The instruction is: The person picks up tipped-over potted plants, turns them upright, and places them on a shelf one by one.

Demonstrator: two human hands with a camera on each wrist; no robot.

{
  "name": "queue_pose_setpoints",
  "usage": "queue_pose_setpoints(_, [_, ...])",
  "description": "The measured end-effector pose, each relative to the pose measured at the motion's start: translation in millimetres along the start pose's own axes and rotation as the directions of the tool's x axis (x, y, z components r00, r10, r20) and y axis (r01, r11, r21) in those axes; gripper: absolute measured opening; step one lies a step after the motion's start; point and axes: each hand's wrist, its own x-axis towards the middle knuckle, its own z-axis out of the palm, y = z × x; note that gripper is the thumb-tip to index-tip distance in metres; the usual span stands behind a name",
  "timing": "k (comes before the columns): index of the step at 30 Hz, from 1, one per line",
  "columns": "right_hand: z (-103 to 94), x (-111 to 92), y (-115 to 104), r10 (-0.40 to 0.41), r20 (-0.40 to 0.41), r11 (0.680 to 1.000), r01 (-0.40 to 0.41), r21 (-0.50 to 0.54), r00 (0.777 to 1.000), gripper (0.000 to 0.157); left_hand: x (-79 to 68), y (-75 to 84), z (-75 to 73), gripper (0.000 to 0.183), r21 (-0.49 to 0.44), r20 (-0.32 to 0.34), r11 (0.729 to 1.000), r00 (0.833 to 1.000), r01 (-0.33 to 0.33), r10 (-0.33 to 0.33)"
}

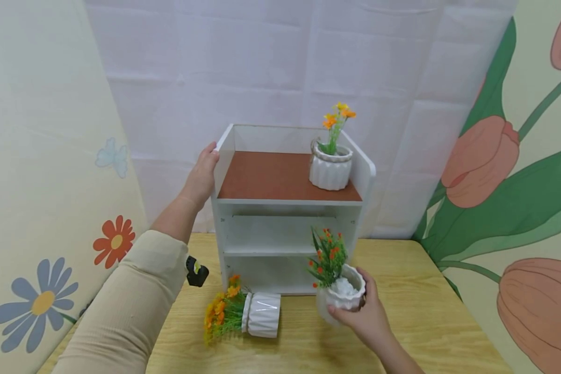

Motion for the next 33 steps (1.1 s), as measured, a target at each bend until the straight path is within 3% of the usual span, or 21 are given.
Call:
queue_pose_setpoints(21, [-14.7, 8.7, -65.9, -0.017, 0.060, 1.000, 0.016, 0.020, 0.998, 0.105, 1.2, -1.3, -0.7, 0.061, -0.001, -0.007, 1.000, 1.000, -0.002, 0.002])
queue_pose_setpoints(33, [-17.9, 23.2, -101.4, -0.087, 0.007, 0.996, 0.087, -0.023, 0.996, 0.104, 2.1, -1.3, -1.1, 0.061, -0.004, -0.008, 1.000, 1.000, 0.006, -0.006])
